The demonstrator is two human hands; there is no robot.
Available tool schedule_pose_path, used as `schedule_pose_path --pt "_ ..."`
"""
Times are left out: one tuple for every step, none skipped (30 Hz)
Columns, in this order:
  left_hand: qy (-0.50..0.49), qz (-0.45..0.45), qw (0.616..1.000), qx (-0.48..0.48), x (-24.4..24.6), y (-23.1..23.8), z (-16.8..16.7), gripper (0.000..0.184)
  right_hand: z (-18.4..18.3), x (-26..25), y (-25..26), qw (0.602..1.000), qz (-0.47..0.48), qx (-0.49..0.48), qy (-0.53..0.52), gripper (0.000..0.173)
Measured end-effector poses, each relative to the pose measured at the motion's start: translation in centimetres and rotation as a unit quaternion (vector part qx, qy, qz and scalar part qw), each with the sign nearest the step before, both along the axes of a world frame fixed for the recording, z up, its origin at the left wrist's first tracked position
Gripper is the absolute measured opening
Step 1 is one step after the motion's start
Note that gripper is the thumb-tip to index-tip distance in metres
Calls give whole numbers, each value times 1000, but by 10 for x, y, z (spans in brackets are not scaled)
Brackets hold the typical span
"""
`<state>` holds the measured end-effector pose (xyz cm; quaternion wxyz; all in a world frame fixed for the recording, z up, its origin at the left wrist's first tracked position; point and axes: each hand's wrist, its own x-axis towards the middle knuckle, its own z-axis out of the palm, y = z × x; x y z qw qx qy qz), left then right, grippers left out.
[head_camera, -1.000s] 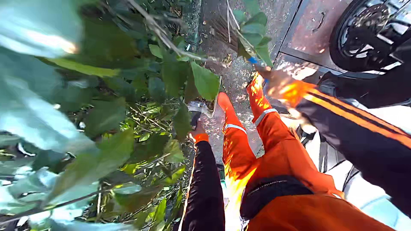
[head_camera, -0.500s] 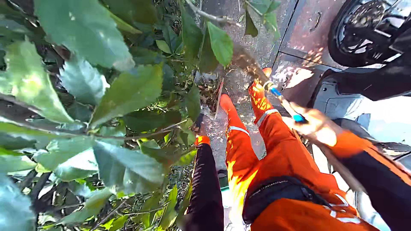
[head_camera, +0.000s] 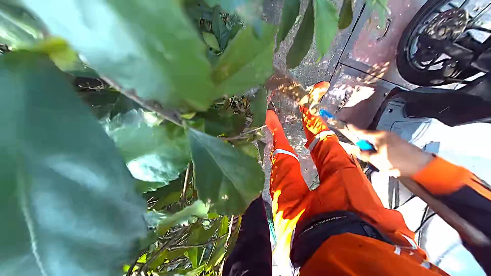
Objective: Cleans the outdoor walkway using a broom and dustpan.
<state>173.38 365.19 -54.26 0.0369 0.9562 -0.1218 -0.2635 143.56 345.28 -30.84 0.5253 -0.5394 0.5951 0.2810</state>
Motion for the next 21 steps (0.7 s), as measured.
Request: schedule_pose_path --pt "-72 -30 995 -55 -3 9 -19 62 -29 10 -10 999 -9 -49 6 45" --pt "8 -1 1000 -15 0 -4 -4 62 -66 20 -14 995 -15 -94 -2 39" --pt "78 28 996 20 2 -18 15 62 -103 29 -9 994 -31 -101 -19 35" --pt "68 42 997 -4 -2 -21 18 59 -133 40 6 991 -60 -104 -56 32" --pt "91 62 994 -17 -2 -34 25 57 -150 54 19 992 -53 -85 -74 33" --pt "111 74 991 -23 0 -40 25 53 -145 69 27 996 -13 -38 -74 36" --pt "95 63 993 -41 1 -33 21 50 -127 81 37 997 45 13 -68 43" --pt "34 16 996 -87 0 -15 9 46 -102 90 42 990 104 78 -59 53" --pt "-59 -32 984 -166 -3 -5 -7 45 -78 95 40 980 144 125 -50 61" --pt "73 52 989 -120 5 -37 25 47 -55 95 31 974 165 150 -41 63" --pt "126 129 977 -114 6 -60 46 50 -34 93 21 970 176 166 -33 62" --pt "145 174 967 -116 1 -75 67 52 -14 88 13 967 181 175 -29 59" --pt "155 160 966 -130 -7 -85 90 51 5 83 3 966 186 176 -32 62" --pt "152 128 965 -172 -20 -97 106 48 19 75 -12 967 190 162 -39 65" --pt "128 102 964 -208 -31 -111 113 44 31 66 -30 970 193 141 -52 62" --pt "201 119 960 -155 -32 -138 139 45 44 57 -50 970 198 125 -64 59" --pt "280 123 948 -90 -29 -164 159 48 59 52 -74 968 208 130 -61 59" --pt "233 97 960 -125 -40 -174 150 44 75 47 -99 967 214 130 -46 57" --pt "197 75 959 -189 -53 -184 137 43 87 40 -123 969 210 125 -35 51" --pt "183 64 954 -227 -64 -201 126 46 99 30 -147 973 194 117 -34 45" --pt "185 62 954 -229 -78 -231 128 48 109 18 -170 977 179 108 -37 42"
